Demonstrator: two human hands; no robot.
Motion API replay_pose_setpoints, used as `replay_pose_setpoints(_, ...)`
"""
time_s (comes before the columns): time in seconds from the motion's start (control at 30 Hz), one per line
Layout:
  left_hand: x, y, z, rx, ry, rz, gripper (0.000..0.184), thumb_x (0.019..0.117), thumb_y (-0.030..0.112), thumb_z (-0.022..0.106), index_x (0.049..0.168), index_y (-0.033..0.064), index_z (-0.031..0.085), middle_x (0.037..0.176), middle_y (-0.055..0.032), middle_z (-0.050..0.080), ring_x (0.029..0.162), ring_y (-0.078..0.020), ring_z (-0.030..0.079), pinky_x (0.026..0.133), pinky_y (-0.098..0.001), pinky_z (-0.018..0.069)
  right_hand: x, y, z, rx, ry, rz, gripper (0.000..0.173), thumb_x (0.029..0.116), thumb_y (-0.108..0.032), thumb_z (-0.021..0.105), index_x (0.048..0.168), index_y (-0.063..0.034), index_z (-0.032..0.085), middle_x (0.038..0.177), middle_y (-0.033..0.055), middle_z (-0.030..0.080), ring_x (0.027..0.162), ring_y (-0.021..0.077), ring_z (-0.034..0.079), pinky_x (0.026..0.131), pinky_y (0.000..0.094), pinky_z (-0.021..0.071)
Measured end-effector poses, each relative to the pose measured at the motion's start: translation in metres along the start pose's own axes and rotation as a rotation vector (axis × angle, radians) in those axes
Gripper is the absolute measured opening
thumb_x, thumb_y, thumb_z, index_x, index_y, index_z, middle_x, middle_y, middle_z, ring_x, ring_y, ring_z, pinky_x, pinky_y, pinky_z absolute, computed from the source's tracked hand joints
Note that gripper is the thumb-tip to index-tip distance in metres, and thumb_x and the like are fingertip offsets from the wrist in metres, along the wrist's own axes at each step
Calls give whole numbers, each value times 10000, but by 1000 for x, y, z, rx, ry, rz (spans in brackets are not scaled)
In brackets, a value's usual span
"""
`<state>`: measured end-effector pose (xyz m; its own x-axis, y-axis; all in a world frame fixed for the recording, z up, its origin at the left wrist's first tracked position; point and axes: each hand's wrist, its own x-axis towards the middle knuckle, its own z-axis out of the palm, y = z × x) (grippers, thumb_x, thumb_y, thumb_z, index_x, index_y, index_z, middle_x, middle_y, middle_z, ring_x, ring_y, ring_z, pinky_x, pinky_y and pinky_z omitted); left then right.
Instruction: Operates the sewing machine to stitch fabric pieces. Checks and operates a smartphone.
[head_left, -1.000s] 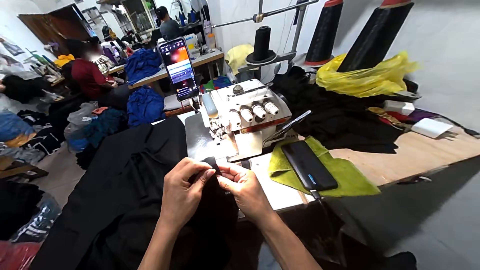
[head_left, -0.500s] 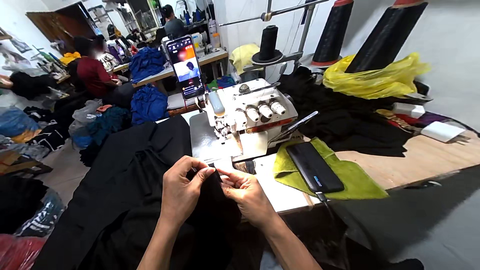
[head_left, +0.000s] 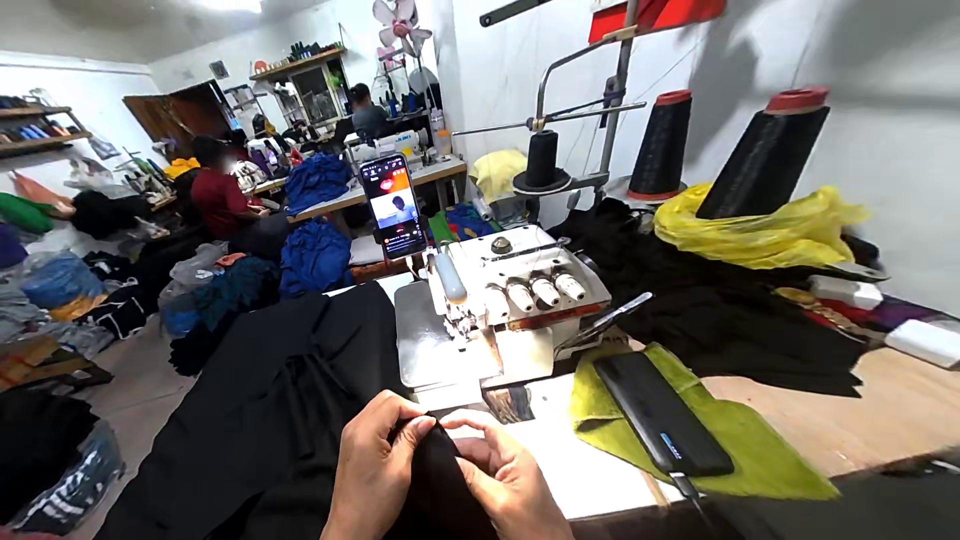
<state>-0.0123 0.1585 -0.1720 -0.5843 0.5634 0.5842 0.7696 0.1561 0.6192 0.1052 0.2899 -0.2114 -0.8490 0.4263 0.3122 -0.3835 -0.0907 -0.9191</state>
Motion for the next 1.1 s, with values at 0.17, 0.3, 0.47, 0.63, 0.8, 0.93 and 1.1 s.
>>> replay_pose_setpoints(0.17,7,1,-8,24,73,-58,123,946,229,691,911,133,760,899,57,708,845,-11,670,760,-165,570,-18,7,-2,-147,65,0,184,1013,-145,625,987,-30,767,876,-54,746,821,-59,669,794,176,569)
replay_pose_setpoints(0.3,24,8,-24,63,148,-84,138,958,235,669,941,127,754,899,56,718,841,-20,679,750,-179,576,-24,7,-6,-290,9,120,255,978,-307,694,935,-74,787,788,-21,741,727,-2,677,710,262,581)
replay_pose_setpoints(0.47,44,35,-46,-11,283,-36,96,947,157,667,926,98,740,845,40,707,770,-39,674,697,-173,572,-21,0,-1,-288,127,6,177,972,-193,698,934,-42,782,828,-1,751,761,-9,682,742,223,580)
replay_pose_setpoints(0.63,41,34,-42,-59,340,-68,76,934,114,669,922,79,735,826,29,707,756,-43,678,691,-167,575,-22,-6,2,-259,282,152,158,868,-243,818,864,-87,791,766,-15,745,700,16,685,682,240,582)
replay_pose_setpoints(0.8,32,24,-37,-28,333,-140,78,929,132,674,918,82,734,829,37,710,768,-24,675,698,-155,564,-29,-2,0,-203,325,236,154,834,-192,844,900,-65,787,772,-2,754,700,34,701,685,244,596)
replay_pose_setpoints(0.93,33,26,-40,-30,352,-161,69,919,129,683,913,88,738,817,43,710,769,-21,676,697,-149,559,-29,-3,3,-195,328,220,121,924,-167,749,933,-51,782,805,-6,756,747,9,699,731,217,587)
replay_pose_setpoints(1.1,29,23,-40,-65,353,-161,66,920,120,684,909,82,737,817,36,710,764,-28,674,695,-154,559,-31,-1,5,-229,344,208,119,914,-168,763,937,-55,792,825,3,764,765,13,708,744,219,593)
